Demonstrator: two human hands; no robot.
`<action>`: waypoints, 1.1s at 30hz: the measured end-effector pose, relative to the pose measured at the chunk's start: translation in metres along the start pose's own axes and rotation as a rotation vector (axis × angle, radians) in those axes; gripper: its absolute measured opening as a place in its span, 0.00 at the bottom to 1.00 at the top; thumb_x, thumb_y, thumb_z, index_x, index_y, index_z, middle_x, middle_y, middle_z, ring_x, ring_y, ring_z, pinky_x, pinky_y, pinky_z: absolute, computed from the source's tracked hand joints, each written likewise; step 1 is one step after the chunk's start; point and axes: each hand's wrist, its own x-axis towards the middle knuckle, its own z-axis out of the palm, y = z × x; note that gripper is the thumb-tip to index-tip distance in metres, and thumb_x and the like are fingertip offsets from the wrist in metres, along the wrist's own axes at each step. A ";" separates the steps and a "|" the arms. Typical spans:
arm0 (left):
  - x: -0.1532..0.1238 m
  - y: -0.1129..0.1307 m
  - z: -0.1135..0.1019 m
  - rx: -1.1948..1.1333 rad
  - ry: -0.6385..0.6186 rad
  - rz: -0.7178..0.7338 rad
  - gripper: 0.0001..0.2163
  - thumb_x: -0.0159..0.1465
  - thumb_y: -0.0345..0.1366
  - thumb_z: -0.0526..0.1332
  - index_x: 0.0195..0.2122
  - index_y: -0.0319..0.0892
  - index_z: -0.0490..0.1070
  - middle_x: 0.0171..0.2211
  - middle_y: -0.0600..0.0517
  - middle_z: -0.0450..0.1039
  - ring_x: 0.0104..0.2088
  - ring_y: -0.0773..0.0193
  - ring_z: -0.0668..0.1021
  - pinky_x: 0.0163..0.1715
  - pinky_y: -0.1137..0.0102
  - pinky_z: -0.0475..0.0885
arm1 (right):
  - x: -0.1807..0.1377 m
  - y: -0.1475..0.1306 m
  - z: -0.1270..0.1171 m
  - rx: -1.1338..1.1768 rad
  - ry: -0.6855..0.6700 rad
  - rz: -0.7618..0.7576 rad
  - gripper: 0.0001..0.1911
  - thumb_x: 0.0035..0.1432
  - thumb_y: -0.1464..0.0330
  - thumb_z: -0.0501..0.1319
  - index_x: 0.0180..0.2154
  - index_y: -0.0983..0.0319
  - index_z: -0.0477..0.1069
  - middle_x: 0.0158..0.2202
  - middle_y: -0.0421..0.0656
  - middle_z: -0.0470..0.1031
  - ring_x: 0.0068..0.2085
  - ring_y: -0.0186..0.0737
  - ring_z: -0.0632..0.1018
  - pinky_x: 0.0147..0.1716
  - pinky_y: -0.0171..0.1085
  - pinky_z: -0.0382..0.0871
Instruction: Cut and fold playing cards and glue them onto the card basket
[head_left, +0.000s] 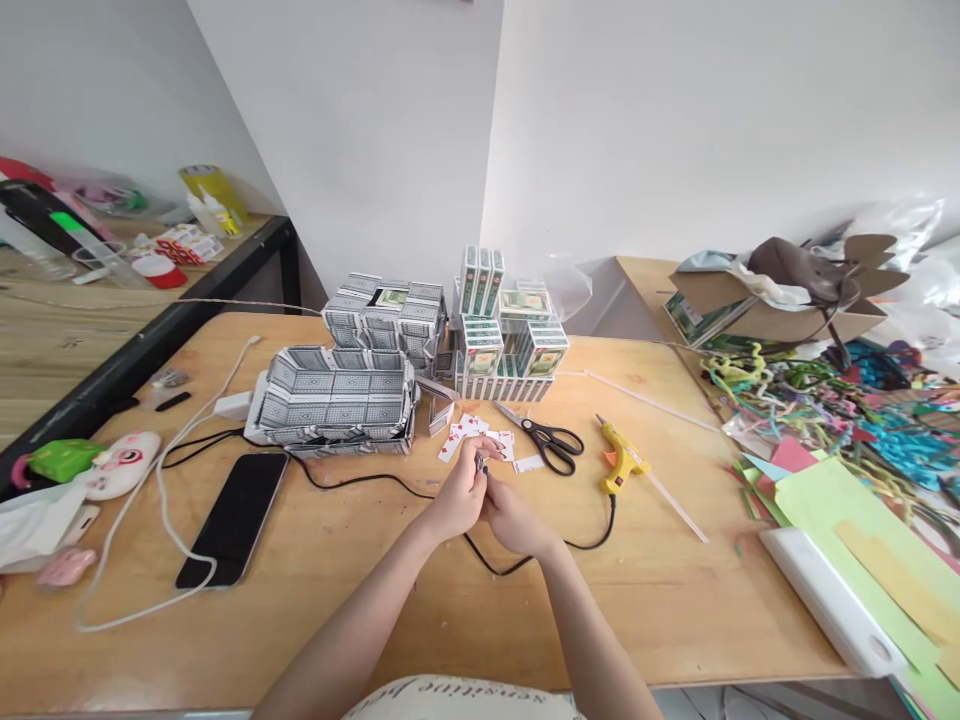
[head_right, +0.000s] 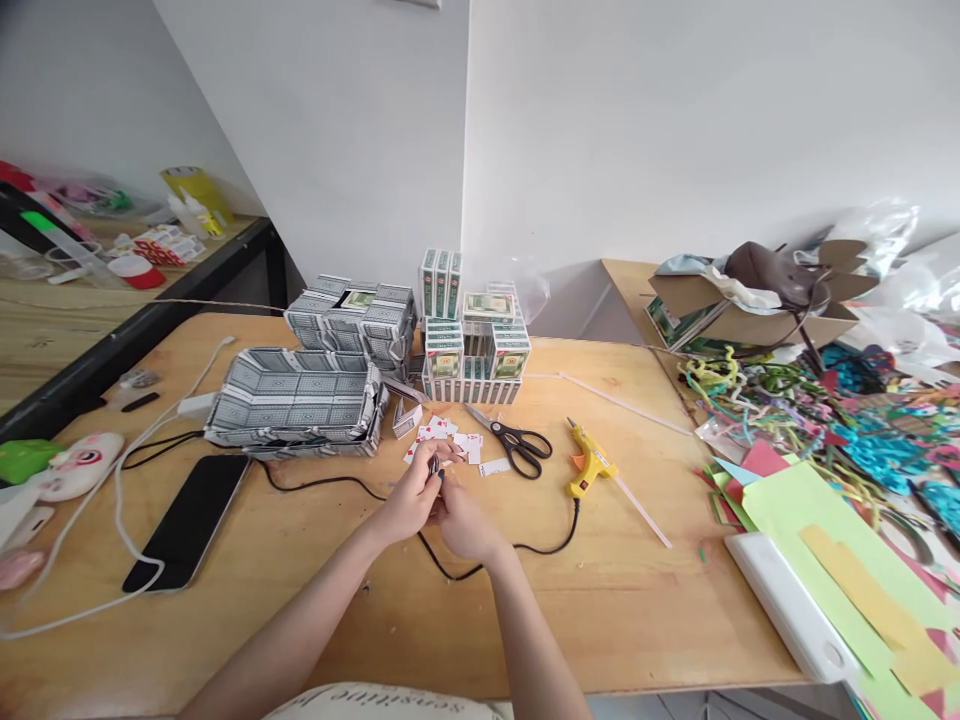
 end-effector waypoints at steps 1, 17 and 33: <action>0.001 0.000 -0.002 -0.013 -0.002 -0.010 0.17 0.53 0.20 0.53 0.42 0.43 0.64 0.46 0.49 0.66 0.49 0.64 0.68 0.53 0.69 0.56 | -0.001 0.000 0.002 0.024 -0.021 0.014 0.02 0.50 0.71 0.55 0.28 0.59 0.65 0.20 0.38 0.69 0.23 0.37 0.72 0.24 0.39 0.69; 0.001 -0.009 -0.015 0.077 0.164 -0.107 0.09 0.49 0.35 0.66 0.32 0.43 0.75 0.34 0.49 0.72 0.43 0.57 0.71 0.46 0.68 0.63 | 0.011 0.020 0.003 -0.172 0.150 -0.194 0.12 0.56 0.67 0.53 0.40 0.60 0.70 0.36 0.46 0.72 0.31 0.40 0.73 0.30 0.40 0.70; -0.005 -0.031 -0.030 0.476 0.105 -0.025 0.01 0.50 0.32 0.64 0.25 0.43 0.73 0.21 0.54 0.67 0.23 0.65 0.66 0.26 0.73 0.58 | 0.015 0.017 -0.022 -0.321 0.276 -0.058 0.15 0.53 0.67 0.55 0.41 0.61 0.73 0.29 0.43 0.73 0.21 0.34 0.70 0.22 0.36 0.66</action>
